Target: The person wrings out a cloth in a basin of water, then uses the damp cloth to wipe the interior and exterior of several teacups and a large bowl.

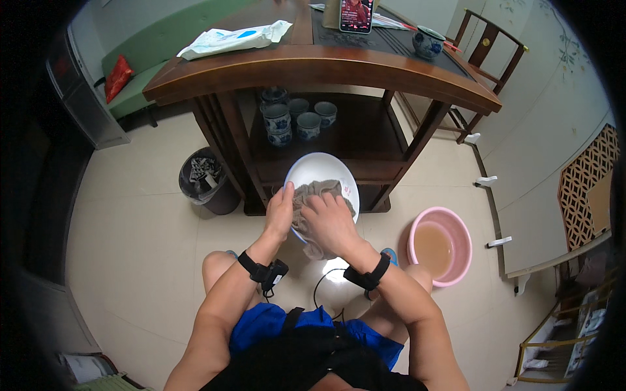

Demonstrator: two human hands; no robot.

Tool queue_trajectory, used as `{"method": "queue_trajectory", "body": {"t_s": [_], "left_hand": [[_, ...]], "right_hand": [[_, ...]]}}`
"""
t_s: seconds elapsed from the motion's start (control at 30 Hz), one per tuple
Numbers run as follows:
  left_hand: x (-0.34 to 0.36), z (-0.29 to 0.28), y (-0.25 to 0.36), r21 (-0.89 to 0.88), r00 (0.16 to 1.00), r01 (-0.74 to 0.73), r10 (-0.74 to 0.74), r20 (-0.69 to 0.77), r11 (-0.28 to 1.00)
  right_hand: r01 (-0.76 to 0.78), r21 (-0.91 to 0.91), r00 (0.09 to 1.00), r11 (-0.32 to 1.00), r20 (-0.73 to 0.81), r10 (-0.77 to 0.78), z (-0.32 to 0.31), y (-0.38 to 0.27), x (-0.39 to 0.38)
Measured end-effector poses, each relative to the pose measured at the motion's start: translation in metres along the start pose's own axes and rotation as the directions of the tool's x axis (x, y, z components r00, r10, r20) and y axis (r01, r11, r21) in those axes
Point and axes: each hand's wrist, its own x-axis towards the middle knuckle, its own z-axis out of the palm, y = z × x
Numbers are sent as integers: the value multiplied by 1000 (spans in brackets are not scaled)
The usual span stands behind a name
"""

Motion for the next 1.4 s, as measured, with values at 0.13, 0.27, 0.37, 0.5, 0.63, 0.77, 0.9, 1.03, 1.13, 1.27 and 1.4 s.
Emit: {"method": "queue_trajectory", "body": {"t_s": [0.13, 0.27, 0.37, 0.5, 0.63, 0.77, 0.9, 1.03, 1.13, 1.27, 1.4], "left_hand": [[-16, 12, 13, -60, 961, 237, -225, 159, 970], [-18, 15, 3, 215, 972, 148, -182, 146, 965], [-16, 15, -4, 230, 986, 66, -98, 132, 971], [-12, 10, 0, 326, 975, 124, -176, 136, 937], [-12, 8, 5, 66, 984, 128, -135, 118, 990], [-16, 9, 26, -191, 951, 266, -224, 214, 945], [-3, -6, 10, -261, 934, 331, -276, 226, 907], [6, -9, 14, -249, 957, 239, -184, 224, 939], [4, -10, 25, -256, 973, 194, -153, 173, 947], [7, -8, 34, -224, 982, 147, -114, 154, 964], [6, -6, 19, -156, 969, 180, -147, 198, 971]], "right_hand": [[-33, -63, 994, 997, -104, 26, 6, 15, 9], [-240, -107, 970, 965, -73, 233, 5, 32, 13], [-310, -78, 949, 948, -93, 303, 8, 38, 14], [-151, 33, 980, 988, -124, 154, 3, 29, 13], [16, 52, 999, 999, -50, -13, -5, 7, 12], [83, 77, 995, 994, 53, -87, -15, 5, 4], [209, 30, 972, 978, 104, -211, -20, -5, -5], [287, 12, 954, 958, 87, -287, -26, -12, -20], [221, 85, 968, 972, 106, -229, -24, -3, -29], [44, 55, 992, 998, 118, -50, -27, 21, -31], [-177, -32, 984, 984, -7, 177, -20, 44, -25]]}}
